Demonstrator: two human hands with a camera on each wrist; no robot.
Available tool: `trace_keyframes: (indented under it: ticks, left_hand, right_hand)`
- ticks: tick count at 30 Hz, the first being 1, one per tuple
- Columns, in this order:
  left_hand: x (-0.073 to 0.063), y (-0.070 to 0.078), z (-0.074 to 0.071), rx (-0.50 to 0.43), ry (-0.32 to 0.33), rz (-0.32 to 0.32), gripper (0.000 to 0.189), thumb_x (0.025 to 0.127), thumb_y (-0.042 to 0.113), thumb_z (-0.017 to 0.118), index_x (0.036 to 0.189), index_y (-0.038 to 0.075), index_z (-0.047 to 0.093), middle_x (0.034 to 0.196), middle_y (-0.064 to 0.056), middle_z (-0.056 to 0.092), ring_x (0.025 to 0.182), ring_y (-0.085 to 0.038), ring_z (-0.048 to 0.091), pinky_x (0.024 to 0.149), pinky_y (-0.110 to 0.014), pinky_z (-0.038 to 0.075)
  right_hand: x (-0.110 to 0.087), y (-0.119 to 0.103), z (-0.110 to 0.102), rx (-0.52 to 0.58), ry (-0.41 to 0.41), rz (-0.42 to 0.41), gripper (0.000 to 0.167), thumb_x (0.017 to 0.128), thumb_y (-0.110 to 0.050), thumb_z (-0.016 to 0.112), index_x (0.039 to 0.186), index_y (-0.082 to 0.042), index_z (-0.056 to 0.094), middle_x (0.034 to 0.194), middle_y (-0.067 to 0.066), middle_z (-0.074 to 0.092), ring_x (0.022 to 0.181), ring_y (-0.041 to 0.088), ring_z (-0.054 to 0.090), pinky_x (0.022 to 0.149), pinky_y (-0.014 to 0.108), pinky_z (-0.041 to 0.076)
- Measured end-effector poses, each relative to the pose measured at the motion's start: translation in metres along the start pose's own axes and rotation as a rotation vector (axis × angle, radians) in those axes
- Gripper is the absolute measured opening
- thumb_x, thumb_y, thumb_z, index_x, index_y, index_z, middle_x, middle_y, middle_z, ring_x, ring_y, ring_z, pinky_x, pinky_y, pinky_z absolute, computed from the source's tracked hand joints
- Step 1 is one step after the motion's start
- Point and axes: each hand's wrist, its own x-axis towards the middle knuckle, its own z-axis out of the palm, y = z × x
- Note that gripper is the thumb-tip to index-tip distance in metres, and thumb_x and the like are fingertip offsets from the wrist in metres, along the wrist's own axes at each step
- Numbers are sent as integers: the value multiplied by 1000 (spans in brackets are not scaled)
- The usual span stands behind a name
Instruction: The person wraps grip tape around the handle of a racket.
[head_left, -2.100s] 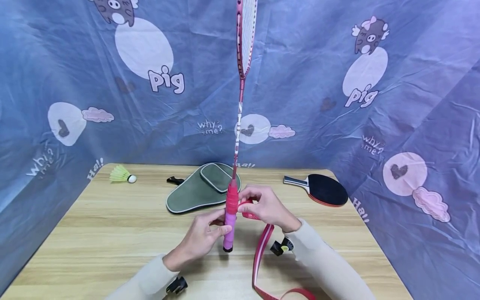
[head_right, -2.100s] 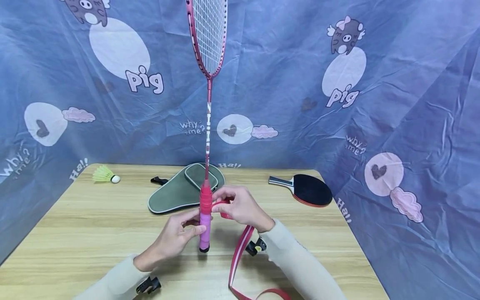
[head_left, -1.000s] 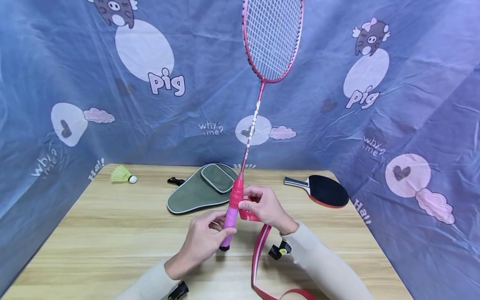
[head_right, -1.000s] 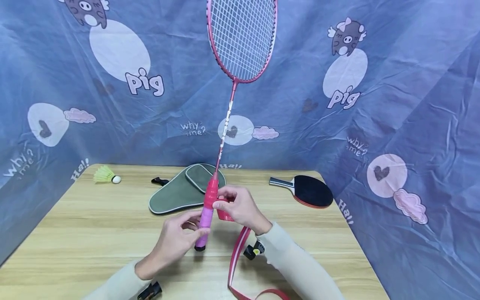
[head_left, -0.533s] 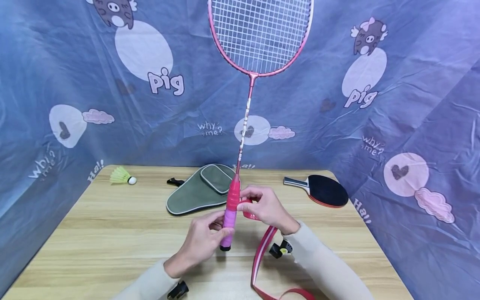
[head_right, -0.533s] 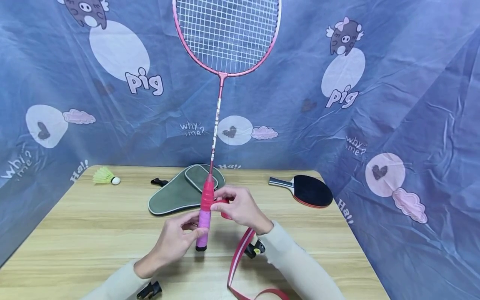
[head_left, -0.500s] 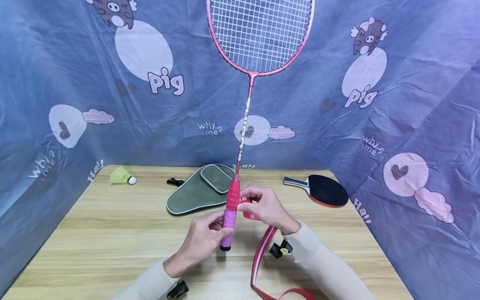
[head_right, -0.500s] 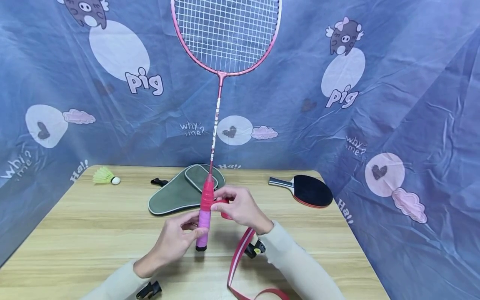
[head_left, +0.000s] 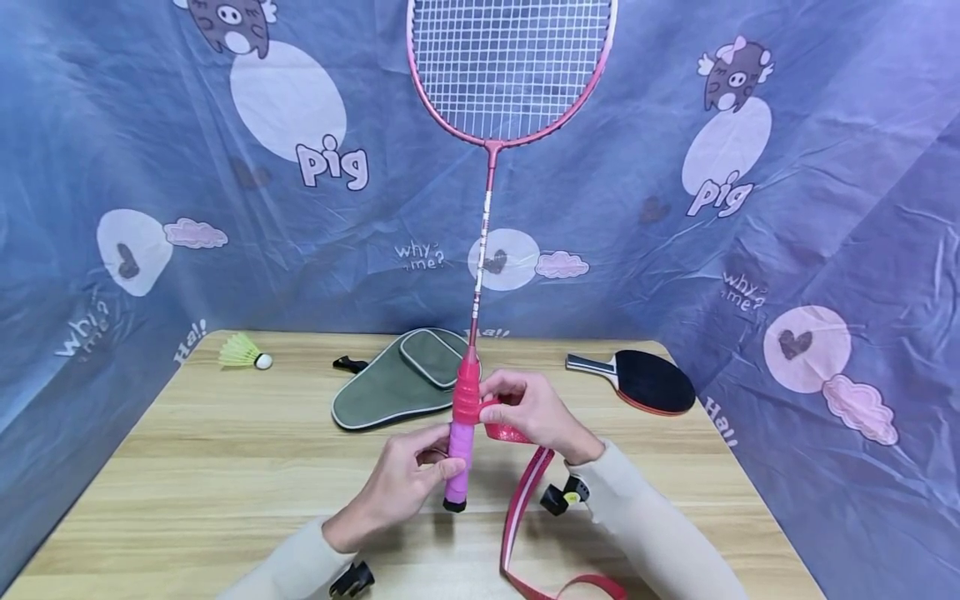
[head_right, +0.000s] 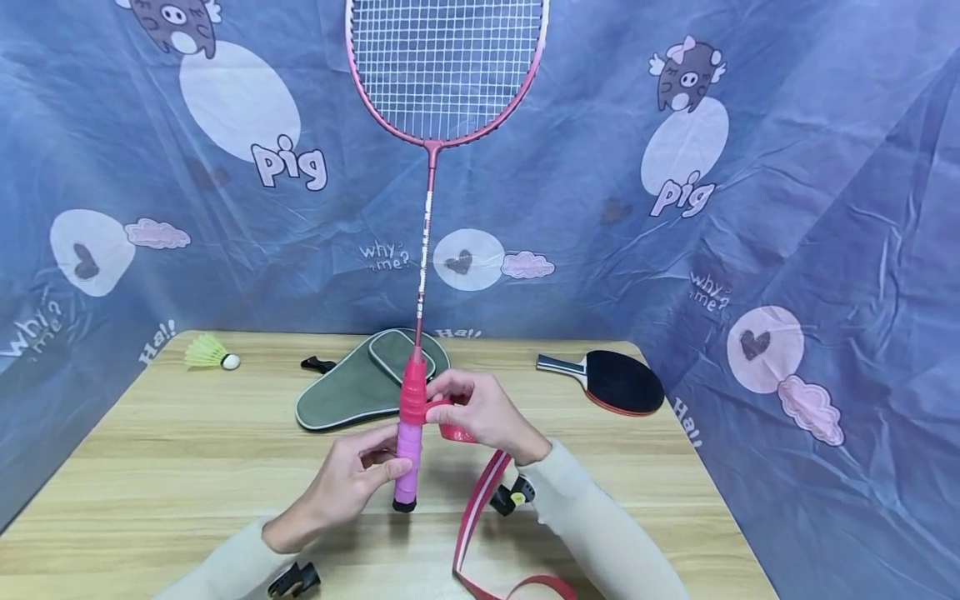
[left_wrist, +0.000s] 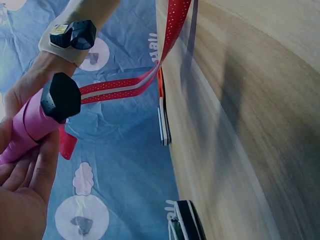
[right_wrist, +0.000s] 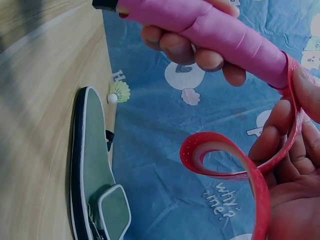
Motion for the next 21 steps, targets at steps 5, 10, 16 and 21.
trace_keyframes:
  ticks: [5, 10, 16, 21]
  left_hand:
    - [-1, -4, -1, -22, -34, 29, 29, 93, 7, 71, 122, 5, 69, 101, -8, 75, 93, 1, 66, 84, -27, 63]
    - [-3, -8, -3, -37, -85, 24, 28, 95, 6, 68, 122, 3, 68, 103, -11, 74, 96, -3, 66, 85, -27, 62]
    - [-3, -10, -1, -28, -53, 21, 36, 94, 16, 72, 128, 3, 66, 111, -11, 72, 100, -7, 68, 88, -28, 62]
    - [-1, -13, 7, 64, 141, 103, 42, 85, 9, 81, 124, 6, 66, 103, -7, 74, 91, -8, 70, 80, -27, 64]
  right_hand:
    - [3, 5, 1, 10, -72, -4, 26, 88, -8, 77, 111, 1, 69, 93, 12, 73, 81, 6, 66, 71, 21, 58]
    - [5, 11, 1, 5, -169, -39, 26, 91, -7, 74, 113, 5, 72, 101, 24, 74, 87, 5, 68, 78, 22, 59]
    - [4, 10, 1, -47, -128, -110, 19, 88, -6, 77, 105, 2, 76, 96, 19, 75, 83, 3, 66, 73, 22, 60]
    - [3, 6, 4, -97, -39, -134, 17, 87, -6, 78, 104, -2, 78, 95, 14, 76, 80, 4, 64, 66, 22, 59]
